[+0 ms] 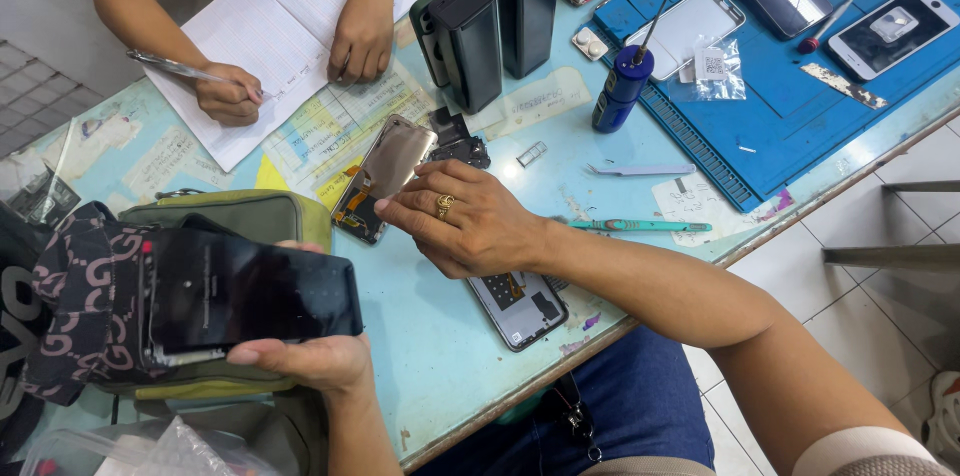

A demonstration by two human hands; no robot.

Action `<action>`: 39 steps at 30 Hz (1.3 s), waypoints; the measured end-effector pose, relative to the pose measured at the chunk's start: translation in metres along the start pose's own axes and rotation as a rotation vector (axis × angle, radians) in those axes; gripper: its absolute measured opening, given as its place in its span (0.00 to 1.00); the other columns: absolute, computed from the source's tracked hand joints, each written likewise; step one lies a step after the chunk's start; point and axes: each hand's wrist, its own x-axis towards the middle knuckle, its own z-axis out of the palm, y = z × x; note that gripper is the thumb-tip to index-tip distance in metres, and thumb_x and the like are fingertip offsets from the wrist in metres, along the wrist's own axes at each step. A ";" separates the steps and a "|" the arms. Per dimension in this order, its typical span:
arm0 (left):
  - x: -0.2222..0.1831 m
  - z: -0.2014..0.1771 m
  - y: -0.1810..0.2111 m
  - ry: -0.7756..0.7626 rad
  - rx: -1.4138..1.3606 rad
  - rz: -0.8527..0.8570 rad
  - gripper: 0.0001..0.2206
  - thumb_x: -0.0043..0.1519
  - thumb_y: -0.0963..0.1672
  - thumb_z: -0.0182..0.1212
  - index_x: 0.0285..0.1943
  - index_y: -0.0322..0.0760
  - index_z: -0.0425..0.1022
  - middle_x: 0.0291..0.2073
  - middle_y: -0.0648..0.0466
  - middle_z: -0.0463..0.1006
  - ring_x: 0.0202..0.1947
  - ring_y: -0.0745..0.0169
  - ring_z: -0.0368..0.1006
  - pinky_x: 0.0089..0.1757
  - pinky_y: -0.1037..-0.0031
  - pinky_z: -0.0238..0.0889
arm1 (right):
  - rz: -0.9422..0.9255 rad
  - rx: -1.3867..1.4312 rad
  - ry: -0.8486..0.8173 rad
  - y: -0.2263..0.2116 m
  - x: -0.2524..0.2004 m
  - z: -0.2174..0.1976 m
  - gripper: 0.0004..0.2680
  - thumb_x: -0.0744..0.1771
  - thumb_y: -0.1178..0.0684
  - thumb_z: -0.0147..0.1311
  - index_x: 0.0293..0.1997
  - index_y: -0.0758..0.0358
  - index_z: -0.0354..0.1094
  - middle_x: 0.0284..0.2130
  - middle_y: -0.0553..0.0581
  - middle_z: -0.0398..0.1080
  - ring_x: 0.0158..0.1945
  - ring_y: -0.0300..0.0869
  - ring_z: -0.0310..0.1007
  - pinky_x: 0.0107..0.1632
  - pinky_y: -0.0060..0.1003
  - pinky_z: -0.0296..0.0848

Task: The person tests a mobile phone by tapping the number pad on the screen while the back cover is removed.

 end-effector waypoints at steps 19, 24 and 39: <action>-0.010 -0.016 -0.010 -0.359 -0.624 -0.785 0.37 0.71 0.63 0.36 0.68 0.29 0.67 0.51 0.43 0.78 0.48 0.53 0.77 0.50 0.63 0.72 | -0.015 0.042 0.013 -0.017 -0.001 0.005 0.21 0.68 0.32 0.54 0.64 0.49 0.69 0.67 0.75 0.53 0.67 0.63 0.59 0.68 0.64 0.60; -0.009 -0.020 -0.021 -0.382 -0.698 -0.796 0.43 0.69 0.67 0.36 0.62 0.23 0.70 0.47 0.40 0.80 0.48 0.48 0.79 0.51 0.61 0.74 | 0.028 0.090 0.008 -0.013 -0.005 0.008 0.23 0.69 0.32 0.55 0.67 0.56 0.64 0.68 0.75 0.54 0.65 0.59 0.61 0.68 0.65 0.60; -0.003 -0.003 0.002 -0.232 -0.564 -0.630 0.41 0.66 0.66 0.44 0.73 0.31 0.60 0.53 0.42 0.75 0.44 0.46 0.75 0.43 0.59 0.72 | 0.019 0.155 -0.022 0.006 -0.001 -0.003 0.25 0.71 0.33 0.51 0.73 0.57 0.55 0.72 0.71 0.51 0.72 0.60 0.60 0.71 0.61 0.60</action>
